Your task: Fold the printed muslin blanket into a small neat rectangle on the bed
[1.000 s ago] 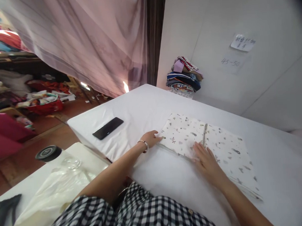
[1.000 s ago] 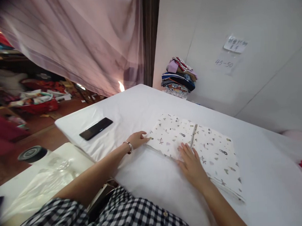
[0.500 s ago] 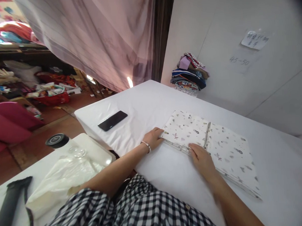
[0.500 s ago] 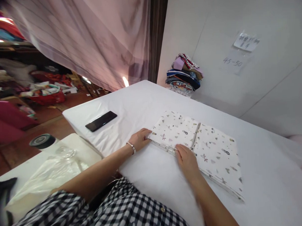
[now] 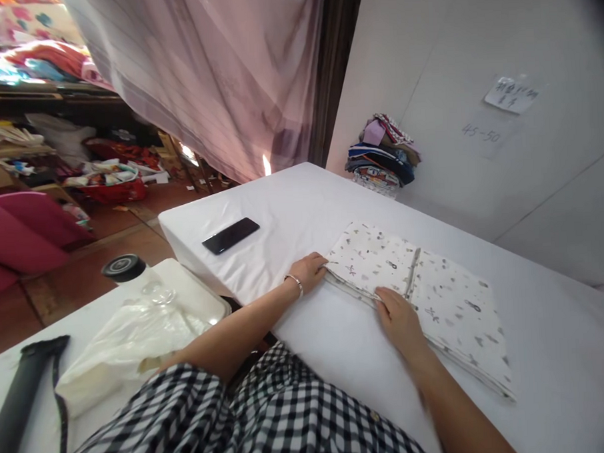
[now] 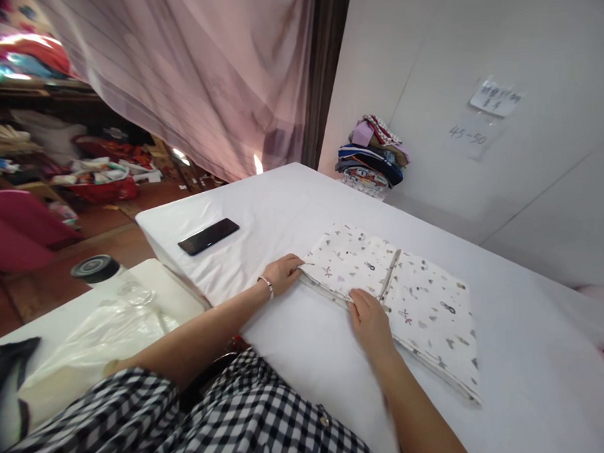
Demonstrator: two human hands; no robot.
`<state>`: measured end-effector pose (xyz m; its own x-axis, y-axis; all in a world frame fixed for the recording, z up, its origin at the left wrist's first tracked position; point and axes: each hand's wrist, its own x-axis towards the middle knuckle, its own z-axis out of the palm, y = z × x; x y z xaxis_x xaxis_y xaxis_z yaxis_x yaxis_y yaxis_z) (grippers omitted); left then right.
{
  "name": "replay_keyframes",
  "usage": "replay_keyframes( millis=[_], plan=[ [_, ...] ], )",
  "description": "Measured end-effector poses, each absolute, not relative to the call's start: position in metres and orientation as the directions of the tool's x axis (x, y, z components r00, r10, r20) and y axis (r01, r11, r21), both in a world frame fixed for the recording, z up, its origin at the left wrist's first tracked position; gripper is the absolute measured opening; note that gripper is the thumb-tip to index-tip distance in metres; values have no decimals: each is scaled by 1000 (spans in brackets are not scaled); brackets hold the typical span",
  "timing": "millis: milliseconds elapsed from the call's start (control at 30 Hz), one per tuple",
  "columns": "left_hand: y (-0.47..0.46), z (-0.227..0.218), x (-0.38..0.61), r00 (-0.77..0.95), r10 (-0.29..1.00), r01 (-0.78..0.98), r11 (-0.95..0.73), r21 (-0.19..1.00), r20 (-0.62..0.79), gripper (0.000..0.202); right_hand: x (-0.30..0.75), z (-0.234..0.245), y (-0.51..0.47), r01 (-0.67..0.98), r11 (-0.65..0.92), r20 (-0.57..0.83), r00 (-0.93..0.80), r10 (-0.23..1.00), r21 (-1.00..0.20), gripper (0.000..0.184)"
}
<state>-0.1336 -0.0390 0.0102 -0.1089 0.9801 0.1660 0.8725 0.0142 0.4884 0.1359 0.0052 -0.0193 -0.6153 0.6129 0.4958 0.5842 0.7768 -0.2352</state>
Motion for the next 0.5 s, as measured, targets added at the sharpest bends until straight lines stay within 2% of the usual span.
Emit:
replay_keyframes(
  millis=[200, 300, 500],
  plan=[
    [-42, 12, -130, -70, 981, 915, -9, 403, 180, 39, 137, -20, 4, 555, 812, 506, -656, 560, -179, 29],
    [-42, 11, -128, -58, 980, 929, -16, 370, 190, 42, 138, -19, 3, 545, 826, 486, -688, 539, -145, 34],
    [-41, 10, -131, -109, 976, 919, 27, 393, 187, 28, 143, -20, 4, 566, 810, 475, -676, 563, -155, 42]
  ],
)
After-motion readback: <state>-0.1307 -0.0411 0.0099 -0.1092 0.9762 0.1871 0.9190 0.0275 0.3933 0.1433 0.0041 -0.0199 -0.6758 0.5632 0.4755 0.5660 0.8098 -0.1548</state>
